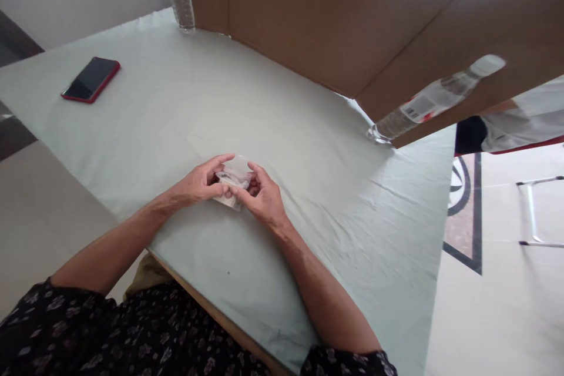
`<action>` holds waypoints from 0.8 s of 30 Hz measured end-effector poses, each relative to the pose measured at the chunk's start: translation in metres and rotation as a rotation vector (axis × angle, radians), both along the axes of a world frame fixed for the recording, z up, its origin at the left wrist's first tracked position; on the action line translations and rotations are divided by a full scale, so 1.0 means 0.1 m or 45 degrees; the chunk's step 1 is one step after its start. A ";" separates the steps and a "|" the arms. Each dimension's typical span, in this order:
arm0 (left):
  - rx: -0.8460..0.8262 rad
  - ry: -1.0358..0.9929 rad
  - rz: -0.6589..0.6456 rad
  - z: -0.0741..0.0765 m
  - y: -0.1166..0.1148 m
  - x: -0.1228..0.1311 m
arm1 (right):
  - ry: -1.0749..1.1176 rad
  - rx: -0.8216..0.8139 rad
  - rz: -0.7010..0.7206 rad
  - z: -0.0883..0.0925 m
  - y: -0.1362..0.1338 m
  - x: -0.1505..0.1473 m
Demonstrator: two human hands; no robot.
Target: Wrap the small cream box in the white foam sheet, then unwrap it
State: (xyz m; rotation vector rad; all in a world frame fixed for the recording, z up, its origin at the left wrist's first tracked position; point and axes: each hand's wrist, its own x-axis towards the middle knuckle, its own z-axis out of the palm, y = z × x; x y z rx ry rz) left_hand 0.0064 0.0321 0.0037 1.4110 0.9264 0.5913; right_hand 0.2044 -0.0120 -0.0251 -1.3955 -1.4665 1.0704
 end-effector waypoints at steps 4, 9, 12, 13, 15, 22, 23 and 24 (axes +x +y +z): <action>-0.047 -0.024 -0.003 0.01 0.01 -0.01 | 0.011 0.004 0.015 0.01 0.03 0.04; -0.063 -0.055 -0.026 -0.01 0.03 -0.01 | 0.188 -0.050 -0.026 0.10 0.16 0.08; -0.068 -0.030 -0.025 -0.02 0.03 -0.02 | 0.288 -0.082 -0.062 0.16 0.28 0.04; -0.069 -0.025 -0.030 -0.02 0.04 -0.02 | 0.303 -0.072 -0.068 0.18 0.32 0.02; -0.062 -0.026 -0.048 -0.04 0.05 -0.04 | 0.299 -0.024 -0.072 0.21 0.37 -0.01; 0.014 0.007 -0.037 -0.06 0.08 -0.06 | 0.005 0.212 -0.089 0.34 0.21 -0.15; 0.026 0.023 -0.037 -0.04 0.08 -0.06 | -0.070 0.260 -0.101 0.34 0.16 -0.17; 0.039 0.032 -0.042 -0.03 0.08 -0.05 | -0.140 0.311 -0.106 0.34 0.11 -0.19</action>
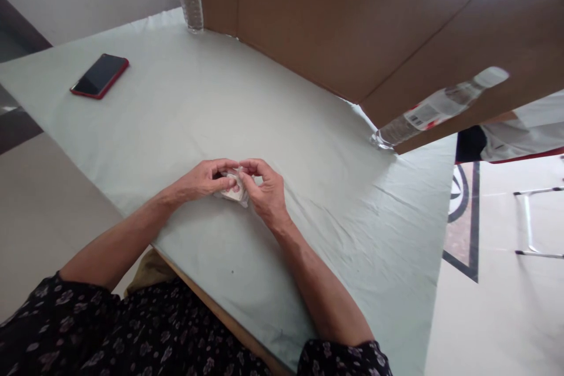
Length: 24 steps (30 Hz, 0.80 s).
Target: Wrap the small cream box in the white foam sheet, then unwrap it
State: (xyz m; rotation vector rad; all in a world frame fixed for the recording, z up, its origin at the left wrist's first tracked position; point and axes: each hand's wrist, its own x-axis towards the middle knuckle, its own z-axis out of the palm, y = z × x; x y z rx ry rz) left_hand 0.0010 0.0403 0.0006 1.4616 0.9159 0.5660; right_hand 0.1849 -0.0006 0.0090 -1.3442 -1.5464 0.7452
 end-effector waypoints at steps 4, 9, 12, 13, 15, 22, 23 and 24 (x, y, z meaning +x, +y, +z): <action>0.061 0.009 -0.016 0.05 -0.01 0.01 | -0.258 0.235 -0.026 -0.05 -0.12 -0.05; 0.137 0.048 -0.144 0.12 0.01 -0.08 | -0.551 0.395 0.076 -0.12 -0.15 -0.01; 0.125 0.108 -0.214 0.14 0.04 -0.14 | -0.647 0.446 0.144 -0.15 -0.17 0.03; 0.114 0.122 -0.208 0.14 0.04 -0.15 | -0.675 0.467 0.164 -0.16 -0.19 0.05; 0.092 0.138 -0.186 0.14 0.05 -0.16 | -0.725 0.534 0.227 -0.17 -0.25 0.07; 0.072 0.155 -0.157 0.16 0.04 -0.14 | -0.580 0.511 0.102 -0.11 -0.40 0.22; 0.065 0.158 -0.150 0.17 0.03 -0.13 | -0.524 0.427 0.068 -0.10 -0.37 0.24; 0.056 0.159 -0.140 0.18 0.03 -0.13 | -0.483 0.347 0.075 -0.10 -0.33 0.26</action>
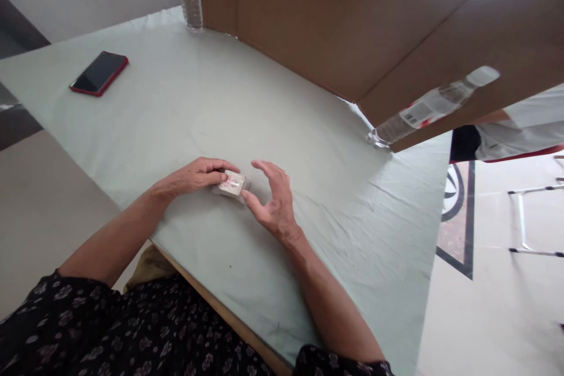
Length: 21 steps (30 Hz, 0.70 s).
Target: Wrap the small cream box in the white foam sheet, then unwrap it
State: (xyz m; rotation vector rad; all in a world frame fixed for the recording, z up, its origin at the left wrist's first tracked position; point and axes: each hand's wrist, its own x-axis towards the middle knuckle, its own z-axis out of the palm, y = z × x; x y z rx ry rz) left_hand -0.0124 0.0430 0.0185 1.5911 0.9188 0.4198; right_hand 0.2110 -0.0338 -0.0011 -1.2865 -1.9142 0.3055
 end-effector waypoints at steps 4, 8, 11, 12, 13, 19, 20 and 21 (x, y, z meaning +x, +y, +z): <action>-0.049 -0.046 0.025 0.01 -0.02 0.00 | -0.073 -0.198 0.177 -0.09 0.14 -0.02; -0.069 -0.157 0.076 -0.05 -0.04 0.03 | -0.134 -0.143 0.137 -0.18 0.19 -0.09; 0.068 -0.153 0.180 -0.13 -0.03 0.07 | -0.137 -0.052 0.089 -0.21 0.21 -0.06; 0.134 -0.139 0.222 -0.16 -0.03 0.09 | -0.132 -0.041 0.075 -0.22 0.22 -0.04; 0.200 -0.121 0.265 -0.19 -0.02 0.10 | -0.122 -0.042 0.063 -0.23 0.23 -0.01; 0.417 -0.042 0.341 -0.23 -0.04 0.10 | 0.013 -0.136 0.089 -0.33 0.29 0.08; 0.415 -0.042 0.322 -0.23 -0.05 0.09 | 0.046 -0.158 0.108 -0.34 0.30 0.09; 0.411 -0.048 0.296 -0.23 -0.05 0.09 | 0.076 -0.181 0.125 -0.35 0.30 0.09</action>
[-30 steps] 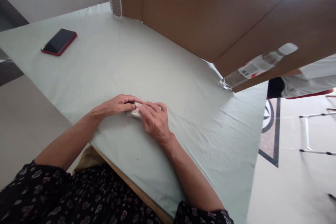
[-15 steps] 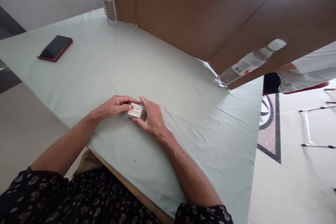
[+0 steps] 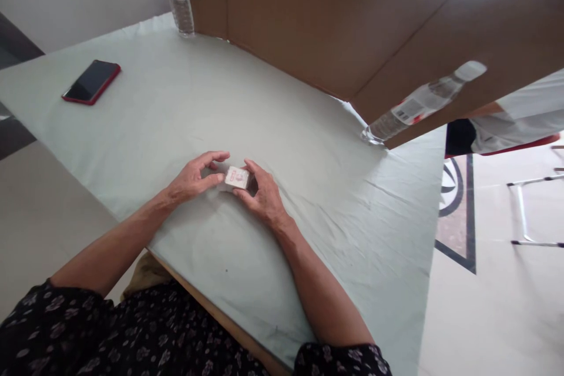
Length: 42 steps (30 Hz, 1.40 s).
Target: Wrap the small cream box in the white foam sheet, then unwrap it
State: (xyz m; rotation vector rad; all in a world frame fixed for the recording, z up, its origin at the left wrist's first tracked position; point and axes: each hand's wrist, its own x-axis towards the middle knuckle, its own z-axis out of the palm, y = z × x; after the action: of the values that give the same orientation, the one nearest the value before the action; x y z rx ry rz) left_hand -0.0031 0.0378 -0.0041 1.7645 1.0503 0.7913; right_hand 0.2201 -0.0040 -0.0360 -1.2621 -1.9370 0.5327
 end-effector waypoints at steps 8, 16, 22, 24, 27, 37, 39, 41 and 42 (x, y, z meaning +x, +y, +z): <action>-0.028 -0.068 -0.227 -0.08 0.03 0.04 | -0.042 0.140 -0.018 -0.05 -0.05 -0.04; -0.095 -0.073 -0.232 -0.08 0.05 0.03 | -0.125 -0.008 -0.018 -0.03 -0.01 -0.04; -0.106 -0.053 -0.244 -0.08 0.05 0.03 | -0.134 -0.068 -0.002 -0.02 0.02 -0.04; -0.110 -0.064 -0.234 -0.09 0.05 0.03 | -0.131 -0.030 -0.011 -0.03 0.00 -0.04; -0.122 -0.128 -0.191 -0.09 0.05 0.02 | -0.132 0.072 -0.026 -0.03 -0.04 -0.04; -0.077 -0.175 -0.143 0.04 0.04 -0.04 | 0.014 0.282 -0.157 0.07 -0.11 -0.03; -0.048 -0.137 -0.154 0.04 0.03 -0.02 | 0.019 0.289 -0.187 0.06 -0.11 -0.04; -0.016 -0.110 -0.161 0.02 0.04 0.00 | 0.006 0.277 -0.208 0.06 -0.10 -0.06; 0.005 -0.097 -0.164 0.01 0.04 0.01 | -0.007 0.267 -0.212 0.06 -0.10 -0.06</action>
State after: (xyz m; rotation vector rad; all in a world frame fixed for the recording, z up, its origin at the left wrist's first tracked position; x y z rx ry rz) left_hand -0.0022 0.0417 -0.0027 1.7717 0.8767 0.7745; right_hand 0.2142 -0.0137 -0.0297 -1.2746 -1.8195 0.2355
